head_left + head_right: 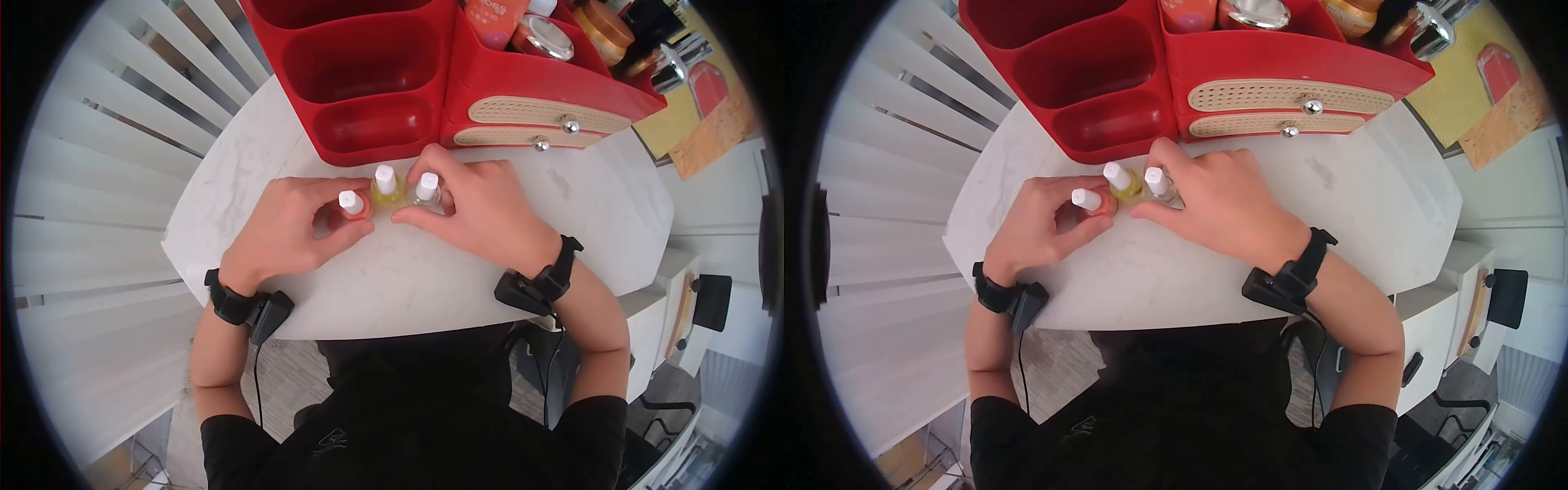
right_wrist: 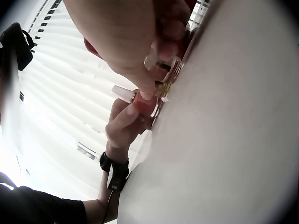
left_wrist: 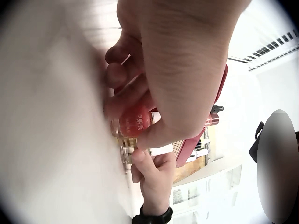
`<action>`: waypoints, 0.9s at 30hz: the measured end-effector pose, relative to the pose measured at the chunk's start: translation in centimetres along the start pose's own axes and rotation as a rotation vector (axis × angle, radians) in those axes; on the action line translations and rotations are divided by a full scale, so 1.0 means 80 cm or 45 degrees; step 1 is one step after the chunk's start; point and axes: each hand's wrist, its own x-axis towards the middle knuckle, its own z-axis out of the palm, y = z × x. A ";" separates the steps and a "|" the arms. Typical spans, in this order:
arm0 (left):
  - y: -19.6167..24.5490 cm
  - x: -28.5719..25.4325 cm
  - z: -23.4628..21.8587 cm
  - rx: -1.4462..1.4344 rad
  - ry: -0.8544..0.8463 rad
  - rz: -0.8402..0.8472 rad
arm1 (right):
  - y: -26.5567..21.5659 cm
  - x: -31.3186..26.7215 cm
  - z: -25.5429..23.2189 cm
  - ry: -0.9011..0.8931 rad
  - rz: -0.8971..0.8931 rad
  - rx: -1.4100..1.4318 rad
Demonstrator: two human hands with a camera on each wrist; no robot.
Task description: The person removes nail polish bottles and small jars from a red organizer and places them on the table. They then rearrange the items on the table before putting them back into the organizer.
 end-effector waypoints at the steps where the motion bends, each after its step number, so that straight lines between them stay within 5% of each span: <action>1: 0.004 0.001 -0.004 0.042 -0.064 -0.047 | 0.004 0.000 0.002 0.080 -0.058 -0.026; 10: 0.010 0.004 -0.001 -0.081 -0.146 0.005 | -0.004 -0.005 0.004 -0.123 -0.152 0.183; 14: 0.008 0.004 0.003 -0.084 -0.100 -0.046 | 0.000 -0.003 -0.007 -0.028 -0.244 0.047; 19: -0.009 0.001 0.007 0.025 0.077 -0.136 | -0.002 -0.003 -0.017 -0.140 -0.190 0.316; 27: 0.012 0.001 0.005 0.033 -0.078 -0.028 | -0.008 0.001 -0.004 -0.261 -0.045 0.305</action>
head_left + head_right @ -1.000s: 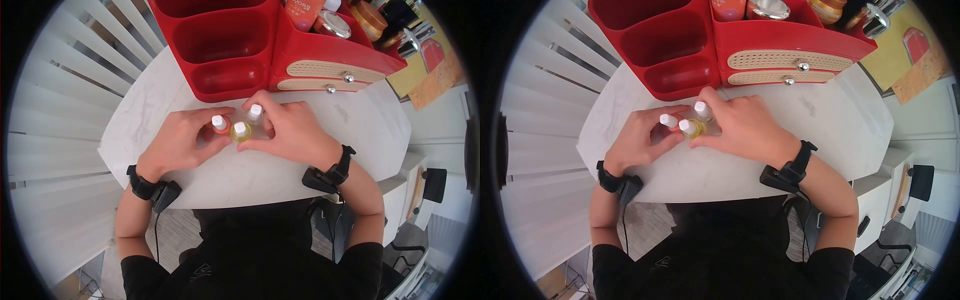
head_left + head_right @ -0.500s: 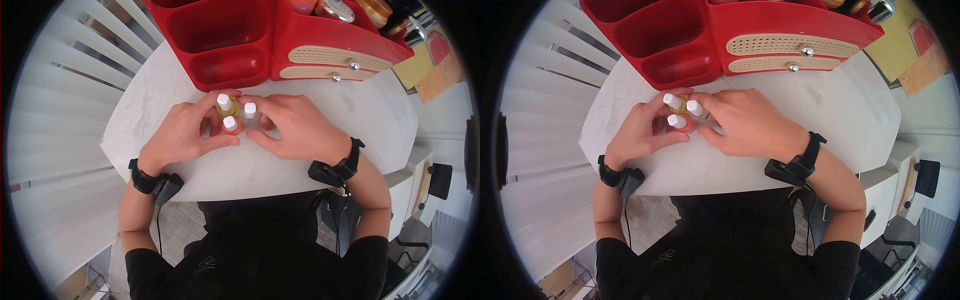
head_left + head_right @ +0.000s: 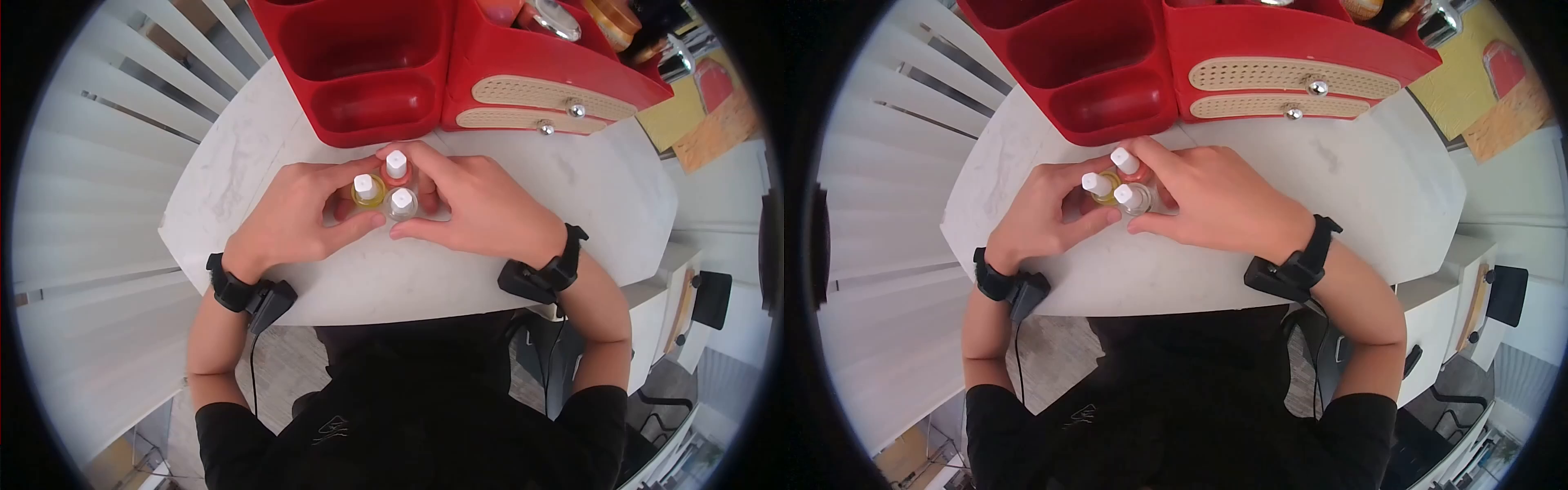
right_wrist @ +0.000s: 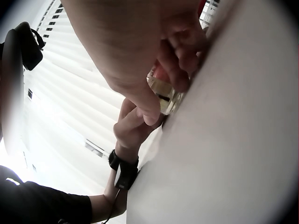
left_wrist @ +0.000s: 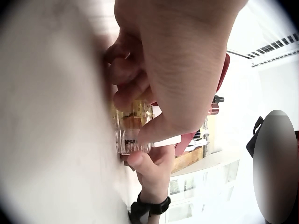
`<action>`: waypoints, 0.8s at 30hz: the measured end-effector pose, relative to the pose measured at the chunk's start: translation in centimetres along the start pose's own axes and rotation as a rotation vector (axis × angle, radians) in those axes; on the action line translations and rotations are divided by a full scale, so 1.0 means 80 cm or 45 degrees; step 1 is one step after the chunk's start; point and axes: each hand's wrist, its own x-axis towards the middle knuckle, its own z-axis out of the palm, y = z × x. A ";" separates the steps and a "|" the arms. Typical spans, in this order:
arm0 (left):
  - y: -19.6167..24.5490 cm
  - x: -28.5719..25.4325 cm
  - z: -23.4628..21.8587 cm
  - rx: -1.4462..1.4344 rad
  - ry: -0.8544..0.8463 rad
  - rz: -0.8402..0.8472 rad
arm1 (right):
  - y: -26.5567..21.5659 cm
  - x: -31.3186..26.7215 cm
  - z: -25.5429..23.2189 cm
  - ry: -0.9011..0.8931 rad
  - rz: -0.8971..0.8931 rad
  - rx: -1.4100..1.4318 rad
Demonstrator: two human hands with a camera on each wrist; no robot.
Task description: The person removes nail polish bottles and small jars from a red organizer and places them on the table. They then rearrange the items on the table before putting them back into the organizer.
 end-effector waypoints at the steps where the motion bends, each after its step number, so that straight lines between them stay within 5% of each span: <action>1: -0.001 0.000 -0.001 0.001 0.003 0.014 | -0.001 0.001 -0.002 0.014 0.013 -0.065; 4: -0.009 -0.001 0.001 0.060 0.101 0.170 | -0.004 -0.002 -0.002 0.083 -0.065 -0.069; 11: -0.006 -0.009 -0.008 -0.178 0.133 0.081 | -0.002 0.003 -0.020 0.181 -0.087 0.280; 13: -0.009 -0.004 0.006 -0.185 0.256 0.196 | 0.004 0.012 -0.004 0.363 -0.279 0.155; 17: -0.008 -0.008 0.002 -0.086 0.248 0.169 | 0.000 0.009 -0.008 0.370 -0.221 0.141; 19: -0.006 -0.006 0.005 -0.151 0.535 0.250 | -0.008 0.010 -0.010 0.610 -0.233 0.156; 22: 0.002 0.000 0.008 -0.096 0.689 0.199 | -0.007 0.010 -0.008 0.702 -0.147 0.118; 24: 0.003 0.008 0.010 -0.039 0.613 0.206 | 0.000 0.011 -0.005 0.667 -0.140 0.083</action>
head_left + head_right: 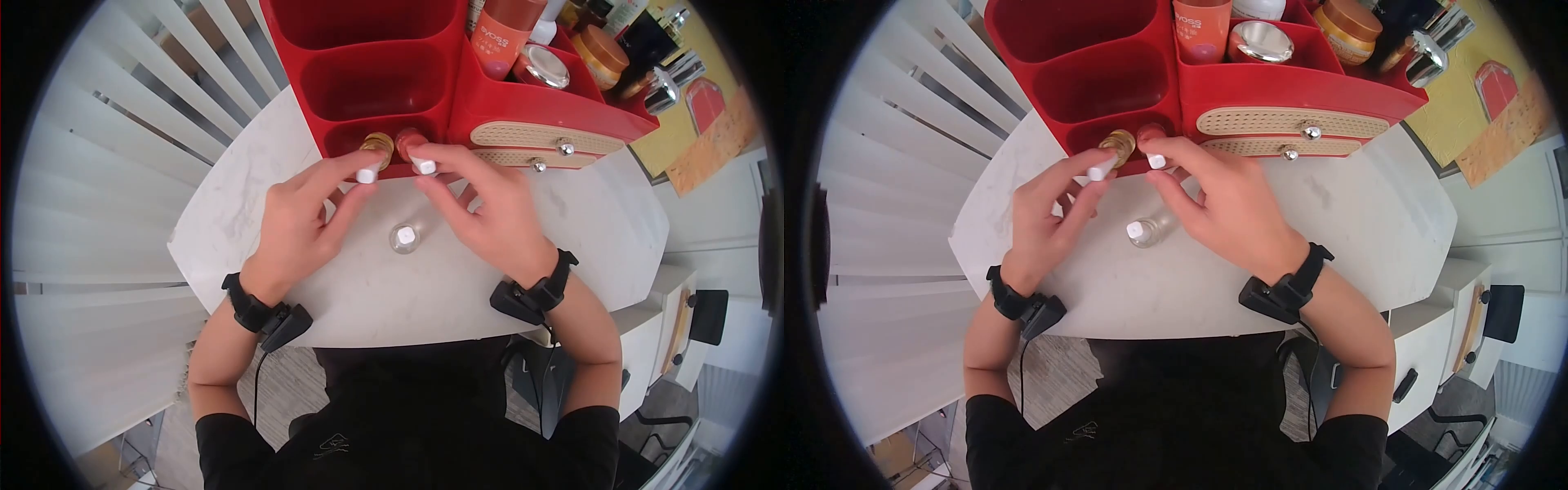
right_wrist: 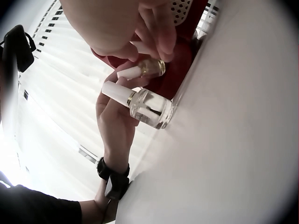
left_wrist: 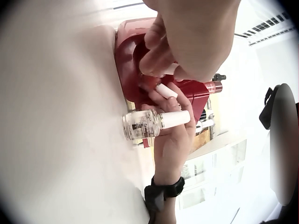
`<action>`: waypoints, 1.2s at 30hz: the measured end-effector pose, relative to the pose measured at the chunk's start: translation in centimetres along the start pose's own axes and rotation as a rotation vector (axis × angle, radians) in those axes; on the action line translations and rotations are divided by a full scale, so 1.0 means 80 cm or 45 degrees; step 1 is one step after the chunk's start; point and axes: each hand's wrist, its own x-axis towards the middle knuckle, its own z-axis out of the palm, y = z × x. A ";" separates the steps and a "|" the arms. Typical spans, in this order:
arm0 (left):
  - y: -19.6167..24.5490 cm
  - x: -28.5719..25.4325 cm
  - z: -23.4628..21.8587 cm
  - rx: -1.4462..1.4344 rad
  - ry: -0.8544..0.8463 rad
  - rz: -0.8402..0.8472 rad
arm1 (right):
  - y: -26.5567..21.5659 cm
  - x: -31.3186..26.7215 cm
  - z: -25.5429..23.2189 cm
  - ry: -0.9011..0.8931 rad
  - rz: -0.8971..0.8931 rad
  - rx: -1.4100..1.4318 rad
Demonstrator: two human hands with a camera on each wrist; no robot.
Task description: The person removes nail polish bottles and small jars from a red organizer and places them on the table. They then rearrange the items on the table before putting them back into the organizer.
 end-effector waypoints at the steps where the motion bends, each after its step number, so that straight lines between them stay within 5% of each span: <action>1: -0.002 0.003 0.002 0.045 -0.080 0.018 | 0.004 -0.001 0.001 -0.037 0.000 -0.035; 14: 0.001 0.002 -0.016 0.040 -0.374 -0.081 | -0.002 0.000 -0.001 -0.079 0.054 0.040; 16: 0.001 -0.002 -0.007 -0.195 -0.417 0.148 | -0.002 0.000 -0.005 -0.109 0.083 -0.017; 23: 0.000 -0.007 0.004 -0.110 -0.461 0.167 | 0.002 0.002 -0.004 -0.116 0.088 -0.012; 26: 0.008 -0.006 -0.018 -0.039 -0.379 0.156 | 0.000 0.002 -0.004 -0.126 0.095 -0.004; 31: -0.008 -0.007 -0.024 0.067 0.234 0.050 | 0.014 -0.004 -0.002 -0.167 0.028 -0.044; 36: -0.008 0.002 -0.012 0.264 0.254 0.002 | 0.007 -0.001 -0.002 -0.205 0.068 -0.068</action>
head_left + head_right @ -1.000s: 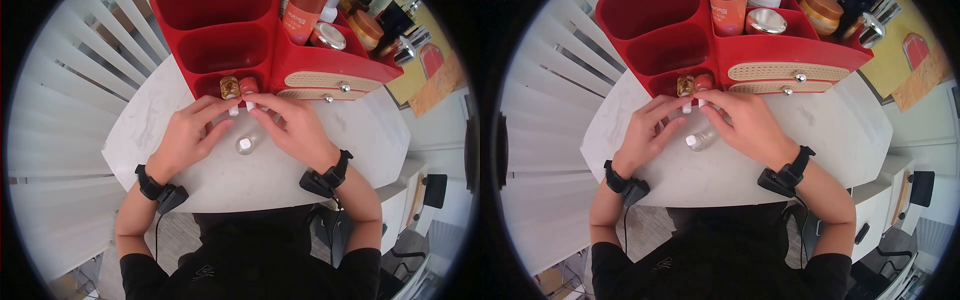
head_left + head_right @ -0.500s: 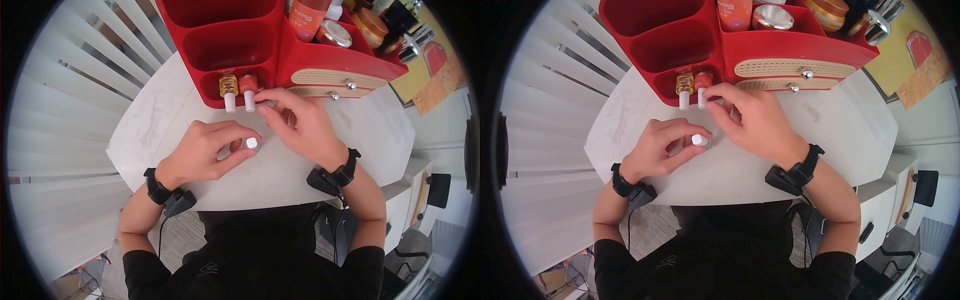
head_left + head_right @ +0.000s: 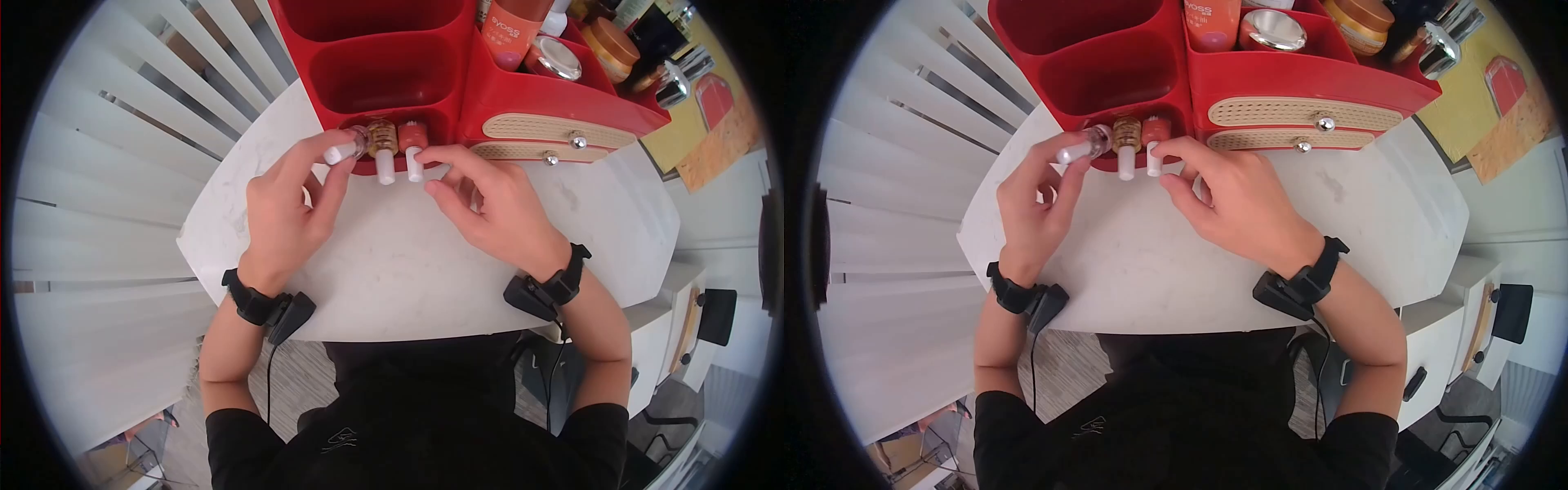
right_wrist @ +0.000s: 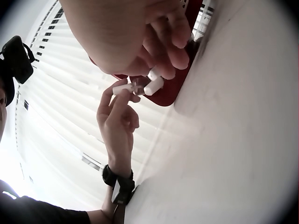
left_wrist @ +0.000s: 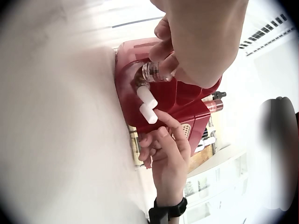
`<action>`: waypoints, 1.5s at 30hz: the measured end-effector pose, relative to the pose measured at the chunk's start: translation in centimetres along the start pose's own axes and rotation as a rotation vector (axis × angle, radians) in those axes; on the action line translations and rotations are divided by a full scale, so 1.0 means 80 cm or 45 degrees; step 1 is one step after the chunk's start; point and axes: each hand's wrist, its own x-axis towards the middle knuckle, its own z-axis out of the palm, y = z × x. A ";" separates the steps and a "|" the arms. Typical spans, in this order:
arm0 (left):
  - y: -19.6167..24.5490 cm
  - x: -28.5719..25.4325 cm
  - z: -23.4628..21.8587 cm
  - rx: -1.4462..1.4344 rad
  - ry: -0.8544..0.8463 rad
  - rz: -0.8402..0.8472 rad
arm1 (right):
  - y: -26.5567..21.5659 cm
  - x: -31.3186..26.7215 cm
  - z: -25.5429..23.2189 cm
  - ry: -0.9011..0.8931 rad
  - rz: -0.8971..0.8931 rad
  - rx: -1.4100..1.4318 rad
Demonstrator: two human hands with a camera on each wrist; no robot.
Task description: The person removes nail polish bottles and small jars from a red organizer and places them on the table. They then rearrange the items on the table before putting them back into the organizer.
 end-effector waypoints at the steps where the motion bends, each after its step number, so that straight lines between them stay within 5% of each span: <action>1: 0.000 0.000 0.003 0.053 -0.035 0.026 | 0.000 0.000 0.000 -0.001 0.005 -0.017; 4: -0.002 -0.003 0.004 0.138 -0.235 0.049 | 0.004 0.001 0.004 0.051 -0.040 0.025; 17: -0.004 -0.004 0.003 -0.107 -0.400 -0.097 | 0.000 0.004 0.003 -0.079 0.017 0.027; 22: -0.012 -0.009 0.009 -0.183 -0.433 -0.113 | -0.011 -0.002 -0.004 0.137 0.061 0.238; 28: -0.015 -0.008 0.012 -0.155 -0.410 -0.041 | -0.030 -0.010 0.013 -0.273 -0.044 0.240; 36: -0.019 -0.008 0.011 -0.150 -0.415 -0.020 | -0.017 0.006 -0.008 -0.378 0.091 0.368; 45: -0.016 -0.006 0.011 -0.117 -0.391 -0.103 | 0.009 0.013 0.016 0.006 0.099 0.473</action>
